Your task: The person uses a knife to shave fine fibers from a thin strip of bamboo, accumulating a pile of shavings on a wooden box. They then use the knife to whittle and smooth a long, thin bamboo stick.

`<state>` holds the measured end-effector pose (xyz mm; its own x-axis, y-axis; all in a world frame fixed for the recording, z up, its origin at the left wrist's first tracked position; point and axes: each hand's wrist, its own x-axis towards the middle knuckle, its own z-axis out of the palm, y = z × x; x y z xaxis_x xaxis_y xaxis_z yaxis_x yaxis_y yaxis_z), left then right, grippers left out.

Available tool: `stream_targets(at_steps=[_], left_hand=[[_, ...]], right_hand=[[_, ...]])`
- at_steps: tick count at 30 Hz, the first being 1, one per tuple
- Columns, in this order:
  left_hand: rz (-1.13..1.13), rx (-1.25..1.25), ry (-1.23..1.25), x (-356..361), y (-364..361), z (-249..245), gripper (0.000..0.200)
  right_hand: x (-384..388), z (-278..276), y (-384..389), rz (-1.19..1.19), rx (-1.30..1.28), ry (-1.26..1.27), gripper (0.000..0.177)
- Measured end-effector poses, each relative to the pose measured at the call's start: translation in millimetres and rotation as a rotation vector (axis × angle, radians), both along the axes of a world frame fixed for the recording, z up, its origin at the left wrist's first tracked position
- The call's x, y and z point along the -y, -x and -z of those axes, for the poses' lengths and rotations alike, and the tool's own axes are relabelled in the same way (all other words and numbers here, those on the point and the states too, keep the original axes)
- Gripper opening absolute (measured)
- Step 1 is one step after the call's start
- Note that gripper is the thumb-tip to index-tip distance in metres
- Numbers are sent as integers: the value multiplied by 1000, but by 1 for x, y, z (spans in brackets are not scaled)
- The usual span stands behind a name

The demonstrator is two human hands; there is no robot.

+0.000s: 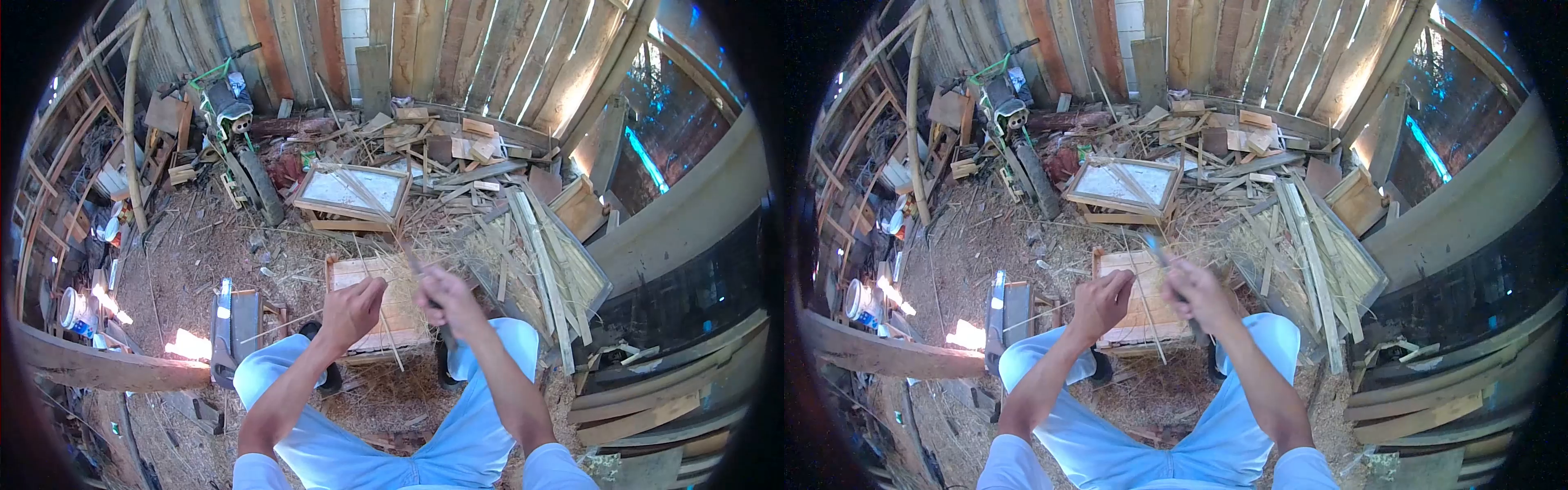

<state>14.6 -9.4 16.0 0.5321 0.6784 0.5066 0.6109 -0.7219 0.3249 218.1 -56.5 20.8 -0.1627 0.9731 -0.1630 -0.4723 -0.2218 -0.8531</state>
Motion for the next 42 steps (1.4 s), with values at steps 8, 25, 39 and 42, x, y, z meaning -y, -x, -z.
stream_targets(at_steps=[8, 25, 39, 42], left_hand=[[101, 103, 51, 2, -1, -3, 11], [-22, 169, 215, -9, 21, -3, 3], [114, 185, 424, -3, 11, -8, 5], [138, 171, 422, -3, 14, -8, 6]], right_hand=[[-4, 0, 6, -53, -2, 34, 31], [-9, 4, -79, 403, -23, -40, 31], [-12, 0, -49, 104, -47, -29, 29], [-13, 7, -67, 172, -32, -41, 27]])
